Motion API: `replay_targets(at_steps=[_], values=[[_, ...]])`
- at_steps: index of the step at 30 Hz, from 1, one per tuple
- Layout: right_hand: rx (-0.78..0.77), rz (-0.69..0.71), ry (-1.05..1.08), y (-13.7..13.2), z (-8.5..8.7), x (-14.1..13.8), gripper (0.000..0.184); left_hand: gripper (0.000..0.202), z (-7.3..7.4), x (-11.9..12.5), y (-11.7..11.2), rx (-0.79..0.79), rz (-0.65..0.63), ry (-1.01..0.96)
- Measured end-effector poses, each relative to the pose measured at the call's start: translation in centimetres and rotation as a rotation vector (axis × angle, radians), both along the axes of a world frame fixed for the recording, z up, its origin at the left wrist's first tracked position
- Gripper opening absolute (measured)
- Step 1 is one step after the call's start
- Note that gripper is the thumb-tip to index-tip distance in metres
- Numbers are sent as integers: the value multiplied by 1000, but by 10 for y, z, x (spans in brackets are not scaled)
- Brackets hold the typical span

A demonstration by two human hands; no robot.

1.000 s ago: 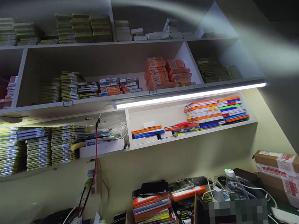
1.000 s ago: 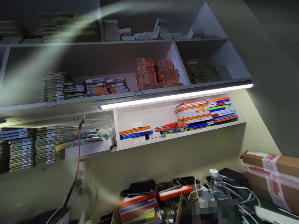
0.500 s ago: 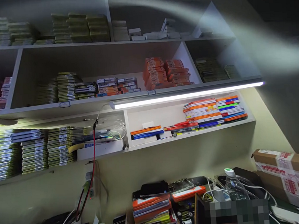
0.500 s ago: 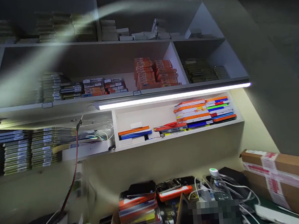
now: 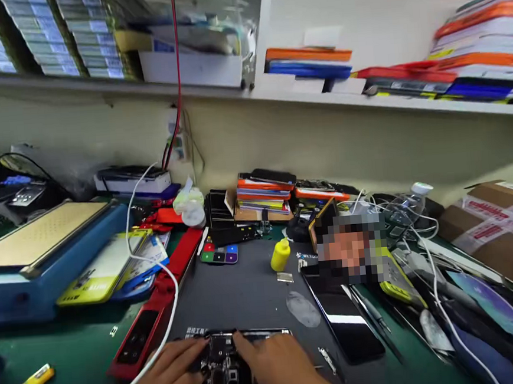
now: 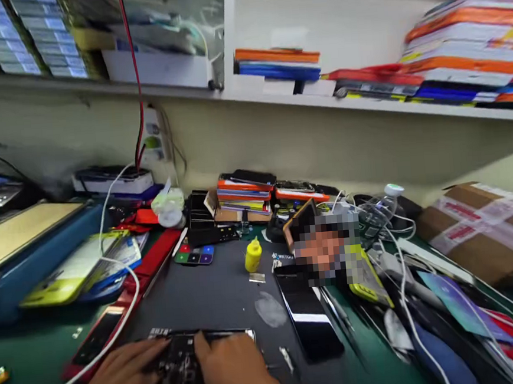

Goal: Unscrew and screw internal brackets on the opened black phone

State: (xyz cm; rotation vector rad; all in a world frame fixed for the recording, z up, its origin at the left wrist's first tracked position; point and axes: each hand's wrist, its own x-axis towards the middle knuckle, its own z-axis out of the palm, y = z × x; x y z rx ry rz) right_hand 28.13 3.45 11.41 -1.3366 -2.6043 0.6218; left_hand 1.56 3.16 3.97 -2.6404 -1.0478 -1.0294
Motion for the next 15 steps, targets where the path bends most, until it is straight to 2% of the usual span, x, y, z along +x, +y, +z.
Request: replay_targets(at_steps=[1,3,4,6,8,9,11,15], values=[[-69,-7,-3,2,-7,2,47,21,-6,0,-12,-23,4,-2],[-130,-33,39,11,-11,7,51,18,-8,2,-24,-49,32,-11],[-127,-52,87,16,-7,11,51,20,-4,2,-25,-57,54,-19],[-96,-99,213,25,7,17,30,12,8,4,-24,-85,75,-14],[-30,-165,368,32,25,23,18,11,20,5,-22,-111,77,-9],[-1,-196,446,35,33,26,20,11,25,6,-21,-119,70,-13],[68,-286,605,42,44,30,37,16,31,7,-17,-148,64,-18],[211,-485,878,55,47,31,64,33,38,11,6,-242,40,-16]])
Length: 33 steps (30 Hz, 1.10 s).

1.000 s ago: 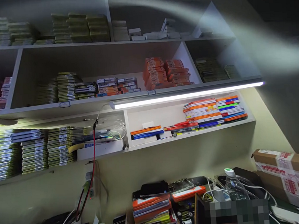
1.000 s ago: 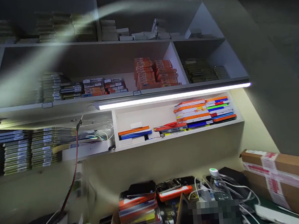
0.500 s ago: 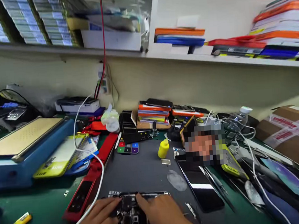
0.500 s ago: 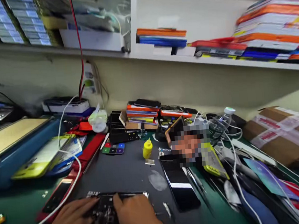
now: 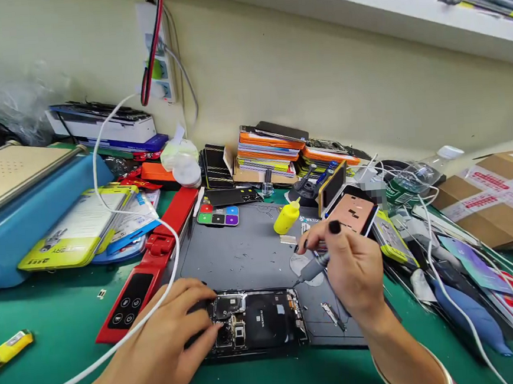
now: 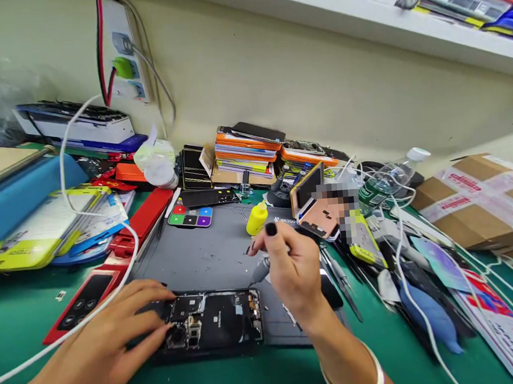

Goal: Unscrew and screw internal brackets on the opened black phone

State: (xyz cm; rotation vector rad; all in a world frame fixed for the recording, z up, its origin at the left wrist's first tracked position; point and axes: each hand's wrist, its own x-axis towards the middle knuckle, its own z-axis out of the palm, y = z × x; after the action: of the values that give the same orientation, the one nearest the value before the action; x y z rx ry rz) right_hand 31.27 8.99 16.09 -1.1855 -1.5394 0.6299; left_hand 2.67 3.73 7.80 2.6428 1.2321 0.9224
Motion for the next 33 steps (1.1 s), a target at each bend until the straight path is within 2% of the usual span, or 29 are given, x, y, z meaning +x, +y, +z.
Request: replay_targets(at_steps=[2,6,8,13,17,21,24,29,33], values=[[-14,-47,100,6,-6,-3,68,29,2,3,21,-51,-22,13],[-193,-42,243,12,-25,-13,59,6,1,14,63,-119,-37,91],[-270,-34,293,11,-32,-16,56,10,-4,20,74,-146,-56,150],[-354,-13,375,9,-39,-18,48,16,-17,31,76,-163,-6,251],[-346,8,401,7,-39,-19,42,20,-16,32,75,-182,-56,263],[-294,14,423,5,-42,-19,34,21,-6,33,73,-259,-61,103],[-244,19,442,4,-43,-19,28,21,10,32,70,-372,-63,-115],[-160,80,481,-3,-42,-25,23,17,38,27,64,-608,19,-460],[-123,132,502,-9,-40,-30,22,19,43,26,62,-700,108,-594]])
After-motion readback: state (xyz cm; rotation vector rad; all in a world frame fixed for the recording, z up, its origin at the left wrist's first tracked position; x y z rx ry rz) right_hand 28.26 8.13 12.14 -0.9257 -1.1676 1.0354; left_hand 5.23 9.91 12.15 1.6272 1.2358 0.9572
